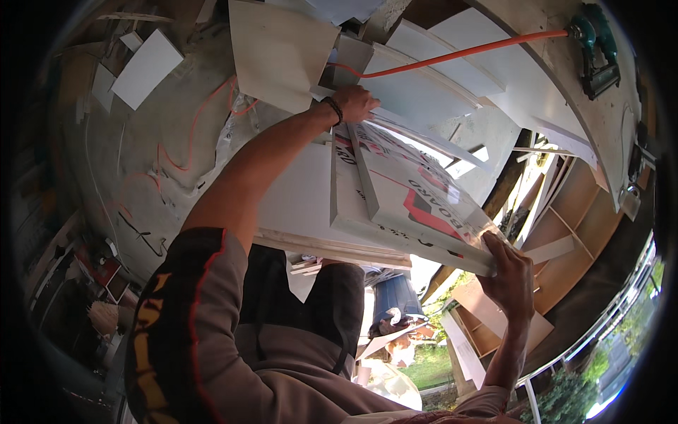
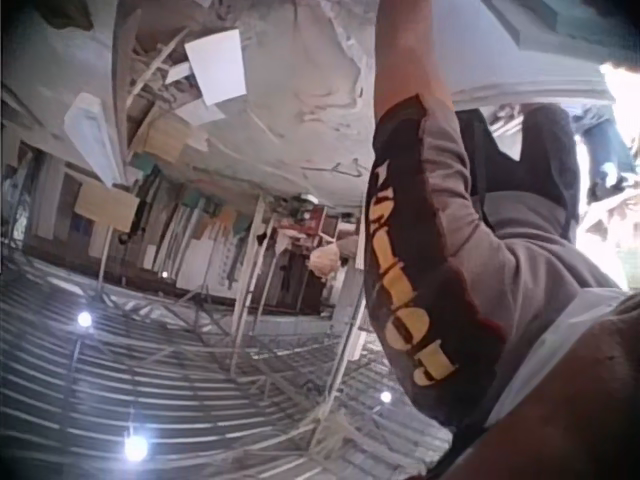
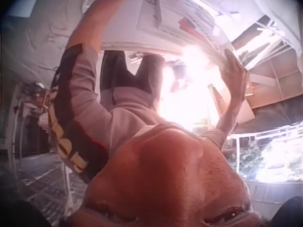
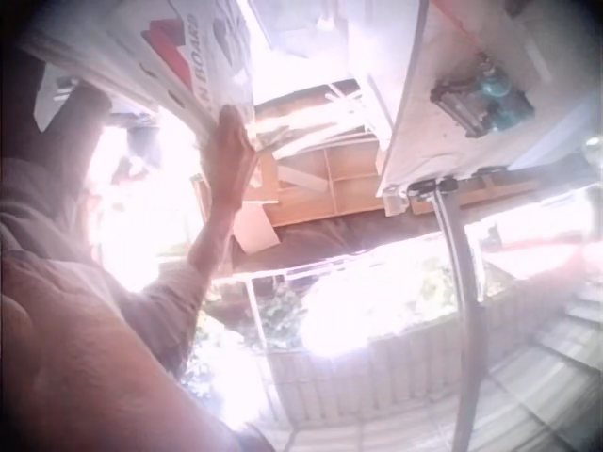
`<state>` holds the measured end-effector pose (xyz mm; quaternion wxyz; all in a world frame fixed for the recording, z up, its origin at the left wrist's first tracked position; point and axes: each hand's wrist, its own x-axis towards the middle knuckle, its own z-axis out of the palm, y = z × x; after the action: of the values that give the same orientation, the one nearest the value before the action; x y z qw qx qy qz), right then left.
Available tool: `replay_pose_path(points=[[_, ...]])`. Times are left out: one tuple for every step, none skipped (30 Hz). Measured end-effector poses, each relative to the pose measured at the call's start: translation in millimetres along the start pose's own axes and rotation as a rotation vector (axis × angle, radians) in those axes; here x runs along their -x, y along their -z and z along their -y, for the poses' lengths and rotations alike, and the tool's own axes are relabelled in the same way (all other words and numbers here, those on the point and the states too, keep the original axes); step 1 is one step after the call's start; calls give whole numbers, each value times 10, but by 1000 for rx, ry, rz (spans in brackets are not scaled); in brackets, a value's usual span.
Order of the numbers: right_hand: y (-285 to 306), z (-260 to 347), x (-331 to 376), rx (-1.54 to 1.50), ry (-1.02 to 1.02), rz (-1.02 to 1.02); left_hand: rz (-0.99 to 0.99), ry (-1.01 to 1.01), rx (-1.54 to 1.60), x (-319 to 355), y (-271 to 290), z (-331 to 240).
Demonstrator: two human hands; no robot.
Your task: The person sorts through various pre-cut white and wooden panels inside a workshop, lifting them individually from a cluttered stack, carrying them across the open room, and organizing them onto a separate designated shelving rack.
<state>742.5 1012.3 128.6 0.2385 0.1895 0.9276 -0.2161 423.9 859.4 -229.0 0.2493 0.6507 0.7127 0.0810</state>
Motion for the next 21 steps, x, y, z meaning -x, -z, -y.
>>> replay_pose_path(points=[[15,48,-53,-2,-2,-5,4,-29,-9,-40,169,-85],[58,68,-53,-18,2,-7,21,-53,-22,-50,373,-205],[92,120,-80,-13,14,-9,18,-67,-30,-29,445,-236],[103,178,-101,-19,39,-11,-45,-99,-13,12,471,-229],[105,238,-118,-25,64,-13,-44,-100,5,61,511,-251],[125,289,-134,-30,84,-24,-47,-108,16,72,630,-287],[117,312,-157,-22,89,-24,-48,-117,30,81,727,-342],[88,318,-199,-15,95,-25,-45,-125,34,84,821,-406],[46,305,-241,-12,103,-26,-40,-131,34,92,930,-485],[-19,289,-287,-8,102,-16,-32,-141,32,97,1003,-539],[-95,260,-335,-5,101,-5,-39,-157,37,107,1068,-598],[-172,247,-385,-6,97,3,-42,-176,41,118,1127,-648],[-249,236,-451,8,114,5,-46,-190,46,135,1148,-683],[-327,223,-522,21,130,7,-46,-193,46,146,1170,-708],[-403,202,-578,39,141,8,-41,-197,56,121,1126,-718],[-486,178,-636,13,149,-5,-43,-198,61,91,1038,-703],[-565,152,-678,6,161,-28,-45,-201,67,61,950,-685],[-672,102,-703,-3,169,-42,-51,-205,71,40,843,-692],[-757,57,-729,-12,176,-55,-52,-211,77,2,751,-678],[-816,23,-765,22,193,-78,-51,-217,83,-42,667,-648],[-890,-10,-786,33,161,-66,-40,-223,96,-62,532,-643]])
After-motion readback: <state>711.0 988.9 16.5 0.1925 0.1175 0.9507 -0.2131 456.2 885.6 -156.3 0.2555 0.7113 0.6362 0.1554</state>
